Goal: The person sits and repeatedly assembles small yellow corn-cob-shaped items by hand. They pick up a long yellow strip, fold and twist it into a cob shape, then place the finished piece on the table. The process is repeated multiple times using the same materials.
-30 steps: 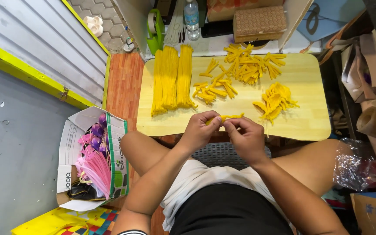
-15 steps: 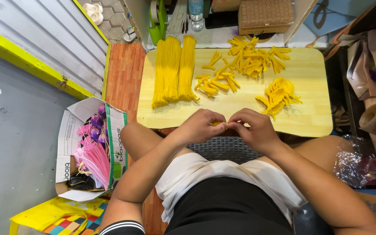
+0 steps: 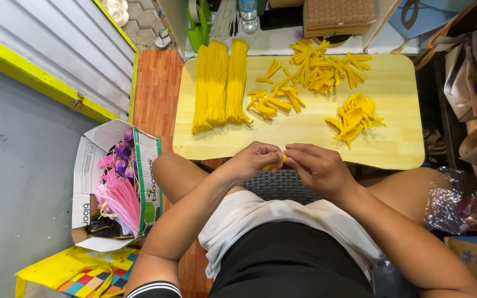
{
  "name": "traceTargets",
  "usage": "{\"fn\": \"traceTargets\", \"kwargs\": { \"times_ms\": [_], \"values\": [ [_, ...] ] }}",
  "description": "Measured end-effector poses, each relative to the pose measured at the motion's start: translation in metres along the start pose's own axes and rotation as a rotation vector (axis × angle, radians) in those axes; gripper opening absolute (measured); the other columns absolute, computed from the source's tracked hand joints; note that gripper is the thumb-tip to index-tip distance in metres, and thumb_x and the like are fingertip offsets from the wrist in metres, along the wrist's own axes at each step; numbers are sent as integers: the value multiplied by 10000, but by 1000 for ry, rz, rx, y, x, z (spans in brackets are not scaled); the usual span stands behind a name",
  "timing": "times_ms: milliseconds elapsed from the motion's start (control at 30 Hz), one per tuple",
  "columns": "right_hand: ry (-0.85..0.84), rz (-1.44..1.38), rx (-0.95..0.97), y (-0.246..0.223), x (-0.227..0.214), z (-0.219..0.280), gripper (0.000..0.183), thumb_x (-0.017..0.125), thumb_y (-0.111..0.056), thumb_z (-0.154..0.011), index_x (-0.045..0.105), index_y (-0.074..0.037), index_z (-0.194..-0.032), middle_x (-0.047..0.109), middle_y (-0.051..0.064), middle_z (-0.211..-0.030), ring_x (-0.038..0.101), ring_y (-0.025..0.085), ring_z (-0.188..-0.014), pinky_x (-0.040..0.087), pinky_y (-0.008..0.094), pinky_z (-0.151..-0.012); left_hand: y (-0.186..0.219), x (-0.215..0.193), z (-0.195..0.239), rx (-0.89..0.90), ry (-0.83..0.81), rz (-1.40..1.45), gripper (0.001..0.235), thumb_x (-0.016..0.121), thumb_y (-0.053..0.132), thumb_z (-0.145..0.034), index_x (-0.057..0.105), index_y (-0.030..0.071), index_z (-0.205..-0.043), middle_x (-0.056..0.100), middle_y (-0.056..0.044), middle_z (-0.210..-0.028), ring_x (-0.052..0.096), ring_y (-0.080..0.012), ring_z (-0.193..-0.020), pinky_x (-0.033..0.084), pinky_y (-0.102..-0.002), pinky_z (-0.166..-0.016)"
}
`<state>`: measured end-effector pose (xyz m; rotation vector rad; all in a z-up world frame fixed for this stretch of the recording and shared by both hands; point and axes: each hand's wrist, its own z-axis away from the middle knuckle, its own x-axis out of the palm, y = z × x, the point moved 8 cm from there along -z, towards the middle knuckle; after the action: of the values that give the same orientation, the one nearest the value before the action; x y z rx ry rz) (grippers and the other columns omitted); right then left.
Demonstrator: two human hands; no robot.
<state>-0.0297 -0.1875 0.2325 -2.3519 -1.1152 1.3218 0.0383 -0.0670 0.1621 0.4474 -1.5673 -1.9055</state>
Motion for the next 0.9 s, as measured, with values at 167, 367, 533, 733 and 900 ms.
{"fn": "traceTargets", "kwargs": {
  "times_ms": [167,367,533,733,900],
  "values": [
    [-25,217,-135,-7,5,8,140,723,-157,-960,781,-117,-1082,765,54,-964,745,247,-804,600,357,-706,8,7,5,5,-18,66,201,593,194,-900,717,101,-773,585,-33,-584,389,-81,-595,322,-238,-588],
    [-295,-108,328,21,11,8,148,690,-198,-962,789,-142,-867,711,46,-627,713,260,-626,576,356,-616,27,8,14,130,-23,-330,203,595,202,-940,744,107,-840,647,-83,-639,488,-162,-587,400,-293,-585],
    [-450,-396,668,40,29,21,218,667,-176,-957,825,-125,-816,735,53,-564,699,193,-611,559,346,-688,36,7,16,175,-15,-534,230,597,210,-951,773,68,-908,663,-154,-639,574,-237,-577,453,-331,-577],
    [-218,104,-216,-16,0,2,90,655,-118,-968,711,-88,-1032,728,86,-892,727,302,-803,574,397,-663,16,13,14,-32,-66,-25,194,594,220,-879,707,115,-761,574,-11,-570,443,-73,-584,334,-213,-559],
    [-102,313,-387,-27,-10,-1,89,629,-126,-978,716,-136,-995,663,26,-853,676,230,-740,532,351,-677,8,23,12,-36,-113,234,202,562,174,-906,676,81,-767,546,-29,-598,515,-104,-629,402,-236,-626]
  ]
}}
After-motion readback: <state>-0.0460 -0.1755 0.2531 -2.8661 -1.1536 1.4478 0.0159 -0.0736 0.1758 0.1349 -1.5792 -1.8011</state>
